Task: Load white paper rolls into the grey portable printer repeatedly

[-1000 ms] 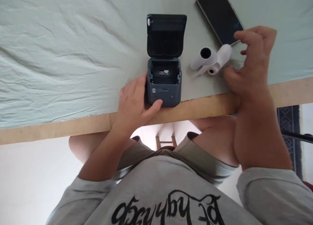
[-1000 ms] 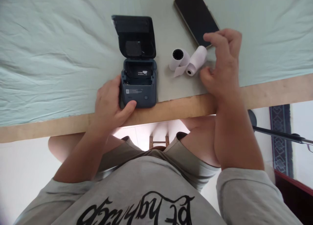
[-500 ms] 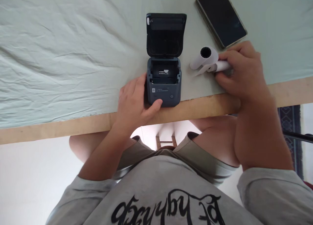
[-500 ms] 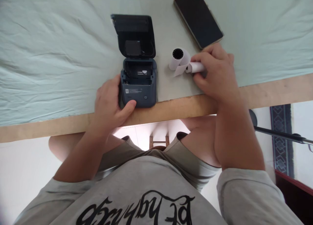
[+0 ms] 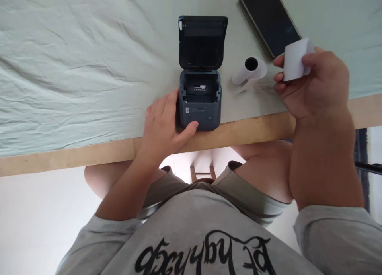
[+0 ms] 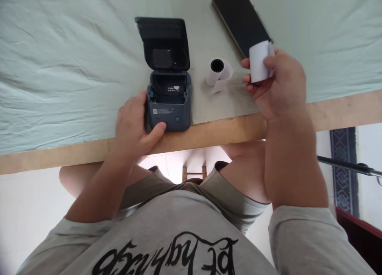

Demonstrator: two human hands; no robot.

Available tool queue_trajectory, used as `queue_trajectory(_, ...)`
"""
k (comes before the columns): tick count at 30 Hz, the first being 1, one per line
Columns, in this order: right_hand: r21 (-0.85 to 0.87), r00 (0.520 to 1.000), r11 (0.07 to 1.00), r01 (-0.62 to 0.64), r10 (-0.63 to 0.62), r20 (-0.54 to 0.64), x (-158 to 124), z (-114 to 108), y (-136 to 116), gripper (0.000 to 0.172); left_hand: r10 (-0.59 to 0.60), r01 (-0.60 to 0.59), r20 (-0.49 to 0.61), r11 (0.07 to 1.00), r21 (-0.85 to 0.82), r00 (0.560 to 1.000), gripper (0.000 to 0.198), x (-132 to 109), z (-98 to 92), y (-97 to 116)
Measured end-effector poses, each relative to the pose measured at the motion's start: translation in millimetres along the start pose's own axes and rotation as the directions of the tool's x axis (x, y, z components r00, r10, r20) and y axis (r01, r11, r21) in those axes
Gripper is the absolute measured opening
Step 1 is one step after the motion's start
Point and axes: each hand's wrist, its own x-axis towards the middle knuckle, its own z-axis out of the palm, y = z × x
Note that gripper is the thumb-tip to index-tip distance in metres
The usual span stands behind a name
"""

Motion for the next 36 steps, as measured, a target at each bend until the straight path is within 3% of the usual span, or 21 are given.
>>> queue_trajectory(2, 0.021, 0.996, 0.996, 0.090, -0.089, -0.003, -4, 6, -6, 0.030, 0.006, -0.006, -0.008, 1.000, 0.004, 1.000, 0.074, 0, 1.0, 0)
queue_trajectory(4, 0.022, 0.956, 0.956, 0.293, -0.293, 0.031, -12, 12, -10, 0.028, 0.007, -0.007, -0.008, 1.000, 0.001, 1.000, 0.075, 0, 2.3, 0)
queue_trajectory(6, -0.009, 0.824, 0.828, 0.561, -0.557, 0.100, -26, 21, -14, 0.026, 0.003, -0.003, -0.003, 1.000, -0.006, 1.000, 0.076, 0, 3.4, -1)
queue_trajectory(8, -0.092, 0.663, 0.659, 0.746, -0.723, 0.194, -44, 33, -17, 0.025, 0.002, -0.002, 0.004, 1.000, -0.011, 1.000, 0.078, 0, 3.8, -1)
queue_trajectory(9, -0.160, 0.621, 0.601, 0.783, -0.738, 0.264, -54, 40, -18, 0.023, 0.004, -0.004, 0.009, 1.000, -0.012, 1.000, 0.078, 0, 3.7, -1)
queue_trajectory(11, -0.288, 0.591, 0.516, 0.807, -0.690, 0.418, -73, 54, -22, 0.027, 0.009, -0.008, 0.018, 1.000, -0.013, 1.000, 0.080, 0, 2.7, -1)
queue_trajectory(14, -0.422, 0.578, 0.395, 0.816, -0.531, 0.620, -89, 76, -25, 0.037, 0.011, -0.011, 0.030, 1.000, -0.027, 1.000, 0.080, 0, -0.2, 0)
queue_trajectory(17, -0.438, 0.560, 0.354, 0.826, -0.435, 0.705, -88, 89, -24, 0.040, 0.012, -0.009, 0.042, 0.999, -0.050, 0.999, 0.079, -1, -3.0, 2)
queue_trajectory(22, -0.527, 0.595, 0.277, 0.804, -0.377, 0.710, -76, 92, -14, 0.041, 0.016, -0.013, 0.050, 0.999, -0.050, 0.999, 0.081, -1, -4.6, 6)
queue_trajectory(27, -0.451, 0.512, 0.251, 0.857, -0.517, 0.686, -71, 89, -8, 0.027, 0.034, -0.032, 0.040, 0.998, -0.045, 0.999, 0.083, -1, -4.5, 5)
queue_trajectory(32, -0.535, 0.585, 0.242, 0.809, -0.427, 0.690, -63, 90, -7, 0.017, 0.052, -0.051, 0.022, 0.998, -0.048, 0.998, 0.085, -2, -3.0, 4)
queue_trajectory(36, -0.531, 0.603, 0.286, 0.797, -0.384, 0.699, -57, 89, -5, 0.010, 0.047, -0.046, 0.020, 0.998, -0.042, 0.999, 0.085, -3, -1.8, 3)
